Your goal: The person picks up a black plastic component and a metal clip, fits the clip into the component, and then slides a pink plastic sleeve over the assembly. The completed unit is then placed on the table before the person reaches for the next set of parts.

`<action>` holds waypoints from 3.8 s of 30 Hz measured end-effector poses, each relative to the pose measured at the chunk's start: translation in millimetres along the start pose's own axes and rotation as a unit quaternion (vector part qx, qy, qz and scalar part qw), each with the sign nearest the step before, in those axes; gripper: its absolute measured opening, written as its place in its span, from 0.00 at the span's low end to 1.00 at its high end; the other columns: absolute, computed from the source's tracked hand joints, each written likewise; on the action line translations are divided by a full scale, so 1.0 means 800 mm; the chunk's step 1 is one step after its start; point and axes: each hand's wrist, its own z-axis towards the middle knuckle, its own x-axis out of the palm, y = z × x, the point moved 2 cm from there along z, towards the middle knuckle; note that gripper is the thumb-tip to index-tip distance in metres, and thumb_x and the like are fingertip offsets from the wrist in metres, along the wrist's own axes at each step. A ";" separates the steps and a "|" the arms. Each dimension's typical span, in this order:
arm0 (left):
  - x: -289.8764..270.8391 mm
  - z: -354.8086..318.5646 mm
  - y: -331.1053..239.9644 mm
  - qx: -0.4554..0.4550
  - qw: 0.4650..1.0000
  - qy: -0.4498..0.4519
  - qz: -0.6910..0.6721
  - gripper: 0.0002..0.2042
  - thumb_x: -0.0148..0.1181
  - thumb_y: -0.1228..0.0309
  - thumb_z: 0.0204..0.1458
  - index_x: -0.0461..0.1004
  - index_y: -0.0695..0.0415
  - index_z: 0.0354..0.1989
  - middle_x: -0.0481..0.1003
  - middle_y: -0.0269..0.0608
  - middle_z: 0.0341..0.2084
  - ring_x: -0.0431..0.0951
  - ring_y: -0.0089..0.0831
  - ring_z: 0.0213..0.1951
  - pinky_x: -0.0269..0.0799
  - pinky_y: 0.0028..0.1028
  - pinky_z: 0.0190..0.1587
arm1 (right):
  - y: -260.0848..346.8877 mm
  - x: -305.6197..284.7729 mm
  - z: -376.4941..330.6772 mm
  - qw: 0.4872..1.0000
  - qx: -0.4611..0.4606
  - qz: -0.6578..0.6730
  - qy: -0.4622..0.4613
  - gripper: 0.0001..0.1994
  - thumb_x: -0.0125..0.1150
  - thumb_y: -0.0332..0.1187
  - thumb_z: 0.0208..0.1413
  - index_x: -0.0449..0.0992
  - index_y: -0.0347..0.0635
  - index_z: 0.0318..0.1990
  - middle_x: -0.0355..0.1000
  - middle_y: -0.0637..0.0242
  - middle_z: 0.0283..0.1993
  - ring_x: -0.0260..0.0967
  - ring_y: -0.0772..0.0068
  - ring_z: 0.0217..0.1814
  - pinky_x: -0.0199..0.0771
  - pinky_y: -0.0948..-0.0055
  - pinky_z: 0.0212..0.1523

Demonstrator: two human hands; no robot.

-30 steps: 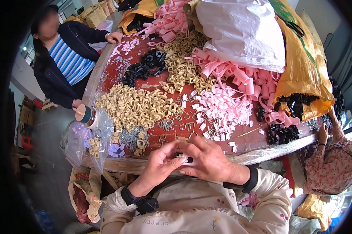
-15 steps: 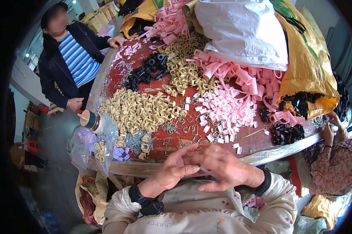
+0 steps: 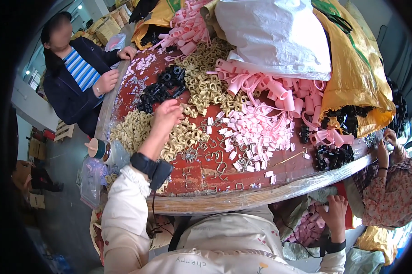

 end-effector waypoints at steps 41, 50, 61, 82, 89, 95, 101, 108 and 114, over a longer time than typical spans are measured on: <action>0.002 -0.205 0.002 -0.199 0.858 0.174 -0.440 0.11 0.45 0.82 0.46 0.64 0.66 0.40 0.66 0.50 0.40 0.69 0.36 0.40 0.70 0.28 0.43 | 0.376 0.055 0.226 0.898 -0.432 0.070 0.034 0.07 0.51 0.32 0.40 0.73 0.42 0.27 0.71 0.59 0.29 0.69 0.59 0.31 0.69 0.65 0.30; -0.005 -0.204 0.048 -0.253 0.850 0.123 -0.444 0.09 0.47 0.80 0.46 0.66 0.64 0.38 0.70 0.46 0.32 0.71 0.35 0.37 0.72 0.24 0.38 | 0.392 0.070 0.231 0.902 -0.414 0.121 -0.009 0.08 0.50 0.32 0.42 0.73 0.42 0.28 0.71 0.61 0.29 0.69 0.60 0.33 0.69 0.65 0.30; 0.012 -0.215 0.031 -0.183 0.917 0.071 -0.348 0.10 0.52 0.78 0.45 0.64 0.62 0.37 0.69 0.38 0.26 0.71 0.27 0.29 0.70 0.19 0.29 | 0.384 0.063 0.224 0.900 -0.422 0.110 0.003 0.09 0.51 0.33 0.40 0.73 0.41 0.30 0.70 0.58 0.28 0.69 0.59 0.34 0.69 0.66 0.32; 0.045 -0.195 -0.001 0.039 0.986 0.066 -0.150 0.05 0.53 0.78 0.45 0.67 0.62 0.31 0.70 0.35 0.20 0.70 0.20 0.21 0.68 0.18 0.25 | 0.340 0.015 0.138 0.651 -0.268 0.608 0.369 0.06 0.45 0.30 0.53 0.65 0.37 0.30 0.63 0.74 0.23 0.57 0.84 0.21 0.58 0.84 0.20; 0.040 -0.199 -0.002 0.088 0.985 0.067 -0.133 0.04 0.54 0.77 0.45 0.68 0.61 0.30 0.70 0.35 0.20 0.70 0.19 0.21 0.68 0.17 0.25 | 0.345 0.009 0.128 0.644 -0.234 0.606 0.403 0.07 0.46 0.32 0.53 0.66 0.37 0.29 0.63 0.74 0.21 0.55 0.87 0.20 0.56 0.87 0.19; 0.036 -0.198 0.004 0.061 0.981 0.094 -0.161 0.04 0.54 0.75 0.46 0.68 0.61 0.28 0.70 0.33 0.20 0.70 0.18 0.22 0.67 0.17 0.25 | 0.348 0.015 0.122 0.655 -0.258 0.594 0.390 0.08 0.45 0.32 0.54 0.66 0.37 0.28 0.63 0.74 0.20 0.55 0.86 0.19 0.57 0.85 0.19; 0.037 -0.200 0.010 -0.023 0.965 0.119 -0.231 0.05 0.53 0.71 0.46 0.68 0.59 0.29 0.69 0.32 0.21 0.70 0.19 0.22 0.66 0.16 0.24 | 0.352 -0.002 0.113 0.773 -0.438 0.442 0.120 0.07 0.49 0.30 0.49 0.64 0.36 0.32 0.66 0.63 0.23 0.65 0.65 0.23 0.65 0.70 0.23; 0.040 -0.200 0.019 -0.124 0.938 0.145 -0.288 0.06 0.54 0.69 0.46 0.67 0.57 0.30 0.69 0.31 0.21 0.70 0.19 0.23 0.64 0.16 0.23 | 0.351 0.000 0.114 0.807 -0.479 0.341 0.046 0.08 0.51 0.28 0.43 0.62 0.37 0.32 0.65 0.55 0.24 0.64 0.52 0.28 0.65 0.64 0.25; 0.039 -0.187 0.033 -0.100 0.948 0.133 -0.270 0.06 0.53 0.70 0.47 0.66 0.57 0.31 0.69 0.30 0.21 0.69 0.18 0.22 0.64 0.15 0.22 | 0.347 -0.002 0.123 0.811 -0.475 0.334 0.075 0.09 0.51 0.26 0.45 0.66 0.36 0.36 0.67 0.57 0.26 0.67 0.58 0.26 0.66 0.69 0.26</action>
